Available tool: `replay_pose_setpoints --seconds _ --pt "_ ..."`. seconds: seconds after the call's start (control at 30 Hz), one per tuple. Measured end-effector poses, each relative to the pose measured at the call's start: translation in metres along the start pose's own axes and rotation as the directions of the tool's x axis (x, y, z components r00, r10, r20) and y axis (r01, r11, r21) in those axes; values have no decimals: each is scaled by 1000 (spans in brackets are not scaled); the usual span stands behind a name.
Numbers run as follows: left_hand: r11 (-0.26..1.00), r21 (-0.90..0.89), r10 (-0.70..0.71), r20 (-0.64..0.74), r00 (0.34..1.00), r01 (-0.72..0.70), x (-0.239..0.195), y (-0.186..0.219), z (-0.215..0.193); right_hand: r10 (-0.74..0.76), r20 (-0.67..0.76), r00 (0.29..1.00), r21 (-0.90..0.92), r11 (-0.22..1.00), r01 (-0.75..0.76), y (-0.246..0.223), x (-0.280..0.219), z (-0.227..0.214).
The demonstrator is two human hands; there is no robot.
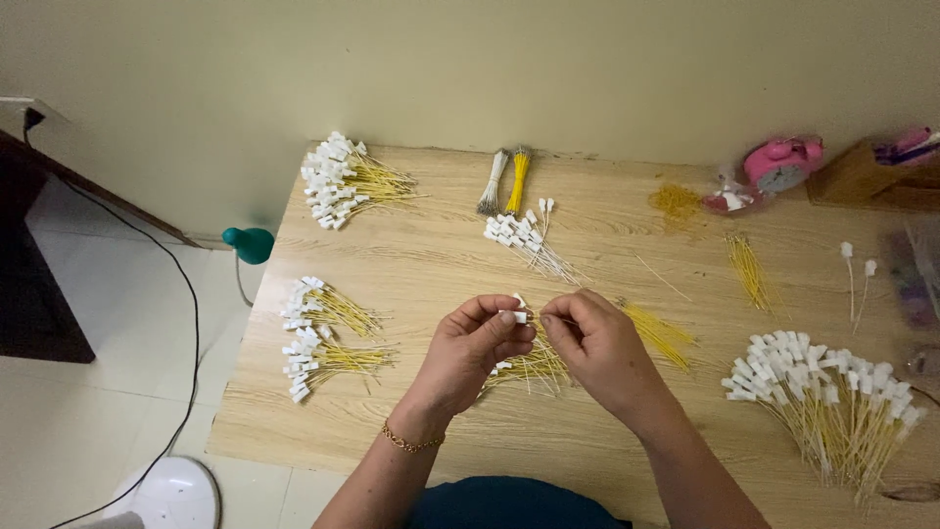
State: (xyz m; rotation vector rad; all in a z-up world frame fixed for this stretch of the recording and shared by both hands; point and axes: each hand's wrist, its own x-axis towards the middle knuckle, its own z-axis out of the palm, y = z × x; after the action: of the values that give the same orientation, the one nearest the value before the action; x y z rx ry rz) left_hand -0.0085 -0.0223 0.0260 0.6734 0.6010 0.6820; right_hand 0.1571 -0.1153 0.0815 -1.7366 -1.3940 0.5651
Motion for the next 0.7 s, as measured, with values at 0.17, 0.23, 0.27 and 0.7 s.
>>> replay_pose_setpoints --seconds 0.17,0.23,0.27,0.7 --pt "995 100 9 -24 1000 -7 3 -5 -5 -100 26 995 -159 982 103 15 4 3" --pt "994 112 -4 -41 999 9 5 -7 -7 -132 60 989 -216 966 142 20 7 4" --pt "994 112 -15 -51 999 21 7 -9 -9 -145 65 987 -227 961 156 20 8 4" --pt "991 55 -113 -145 983 122 26 -15 -13 -154 70 986 -227 960 166 51 23 19"
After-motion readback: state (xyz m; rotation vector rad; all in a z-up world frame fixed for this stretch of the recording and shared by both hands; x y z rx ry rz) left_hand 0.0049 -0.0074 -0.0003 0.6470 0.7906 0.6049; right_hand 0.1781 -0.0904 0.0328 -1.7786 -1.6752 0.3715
